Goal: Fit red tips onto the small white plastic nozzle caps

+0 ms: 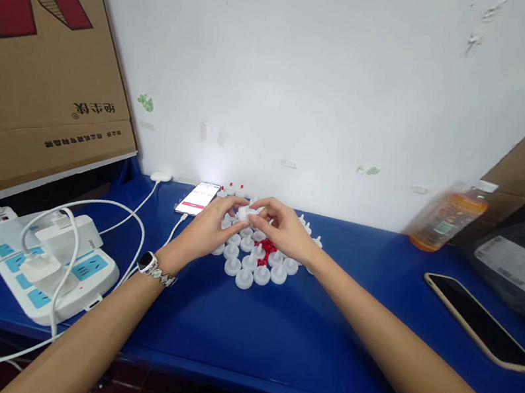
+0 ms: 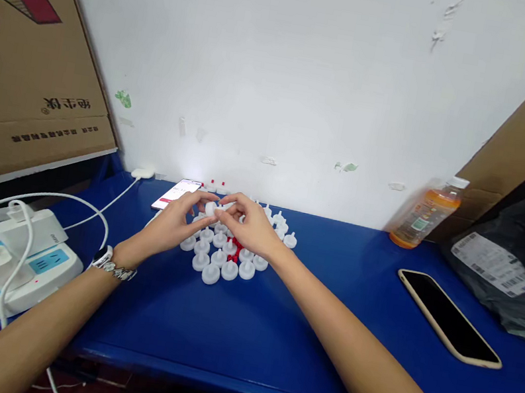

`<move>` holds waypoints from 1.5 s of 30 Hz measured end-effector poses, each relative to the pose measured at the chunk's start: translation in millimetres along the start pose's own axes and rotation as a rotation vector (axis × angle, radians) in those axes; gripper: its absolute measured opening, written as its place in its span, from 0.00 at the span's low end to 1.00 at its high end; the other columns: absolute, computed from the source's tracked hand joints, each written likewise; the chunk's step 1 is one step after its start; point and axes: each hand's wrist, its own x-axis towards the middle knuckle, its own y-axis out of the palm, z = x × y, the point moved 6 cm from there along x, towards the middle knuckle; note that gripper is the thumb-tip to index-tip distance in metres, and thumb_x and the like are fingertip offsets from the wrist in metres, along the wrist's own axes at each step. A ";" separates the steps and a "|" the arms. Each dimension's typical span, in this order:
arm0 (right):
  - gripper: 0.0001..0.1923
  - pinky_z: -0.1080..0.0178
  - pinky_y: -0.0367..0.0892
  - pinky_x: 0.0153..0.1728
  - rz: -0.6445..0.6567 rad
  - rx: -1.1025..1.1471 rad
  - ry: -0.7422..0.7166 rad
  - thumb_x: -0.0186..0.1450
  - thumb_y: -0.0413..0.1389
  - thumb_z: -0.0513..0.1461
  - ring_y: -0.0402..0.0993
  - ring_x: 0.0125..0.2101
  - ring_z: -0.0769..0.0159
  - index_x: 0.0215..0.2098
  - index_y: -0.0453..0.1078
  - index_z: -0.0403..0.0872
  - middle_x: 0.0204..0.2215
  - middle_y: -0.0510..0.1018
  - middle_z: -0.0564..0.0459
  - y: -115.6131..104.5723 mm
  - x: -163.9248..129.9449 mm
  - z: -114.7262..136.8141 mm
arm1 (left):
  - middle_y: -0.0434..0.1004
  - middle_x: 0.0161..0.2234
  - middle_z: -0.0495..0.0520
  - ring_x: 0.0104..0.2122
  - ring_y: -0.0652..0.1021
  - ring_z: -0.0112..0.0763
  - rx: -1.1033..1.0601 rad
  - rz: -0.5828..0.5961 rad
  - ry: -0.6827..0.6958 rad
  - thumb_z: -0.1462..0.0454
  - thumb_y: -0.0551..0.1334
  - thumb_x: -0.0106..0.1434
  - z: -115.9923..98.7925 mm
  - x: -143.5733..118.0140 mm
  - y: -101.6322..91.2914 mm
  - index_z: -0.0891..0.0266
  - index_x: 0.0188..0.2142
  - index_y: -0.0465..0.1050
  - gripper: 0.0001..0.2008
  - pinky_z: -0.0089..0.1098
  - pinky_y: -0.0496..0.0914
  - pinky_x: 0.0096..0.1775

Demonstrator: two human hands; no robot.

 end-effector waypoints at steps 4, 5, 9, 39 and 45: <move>0.10 0.65 0.66 0.31 -0.072 0.101 -0.035 0.64 0.57 0.45 0.73 0.28 0.68 0.34 0.70 0.45 0.27 0.78 0.52 9.2 40.8 3.0 | 0.75 0.49 0.56 0.43 0.76 0.36 0.021 -0.135 -0.128 0.51 0.61 0.65 11.8 -1.2 -20.1 0.57 0.54 0.67 0.21 0.35 0.70 0.41; 0.09 0.65 0.66 0.31 -0.100 0.074 -0.042 0.64 0.57 0.43 0.73 0.28 0.67 0.34 0.70 0.45 0.27 0.78 0.52 10.2 53.0 1.1 | 0.75 0.50 0.56 0.42 0.76 0.36 0.045 -0.160 -0.187 0.51 0.61 0.65 19.8 -2.6 -24.5 0.57 0.54 0.66 0.22 0.35 0.70 0.41; 0.04 0.65 0.65 0.32 -0.106 -0.290 -0.029 0.60 0.57 0.35 0.73 0.28 0.66 0.32 0.74 0.43 0.27 0.79 0.50 20.5 97.1 -16.4 | 0.78 0.45 0.57 0.39 0.78 0.38 0.201 -0.078 -0.422 0.53 0.60 0.65 54.6 -10.8 -26.4 0.59 0.44 0.71 0.14 0.37 0.70 0.39; 0.06 0.67 0.67 0.36 -0.073 -0.381 0.054 0.63 0.56 0.35 0.76 0.33 0.66 0.35 0.75 0.41 0.32 0.82 0.47 41.4 120.5 -22.3 | 0.70 0.50 0.61 0.52 0.71 0.48 0.324 -0.132 -0.310 0.54 0.62 0.64 43.4 -13.4 -15.4 0.61 0.51 0.65 0.20 0.44 0.69 0.48; 0.13 0.66 0.62 0.31 -0.179 -0.091 -0.048 0.68 0.54 0.45 0.70 0.27 0.69 0.30 0.70 0.45 0.25 0.76 0.54 11.3 36.0 17.1 | 0.73 0.48 0.57 0.45 0.74 0.41 0.140 -0.144 -0.057 0.55 0.59 0.68 8.5 -3.7 -11.0 0.58 0.55 0.64 0.19 0.38 0.70 0.42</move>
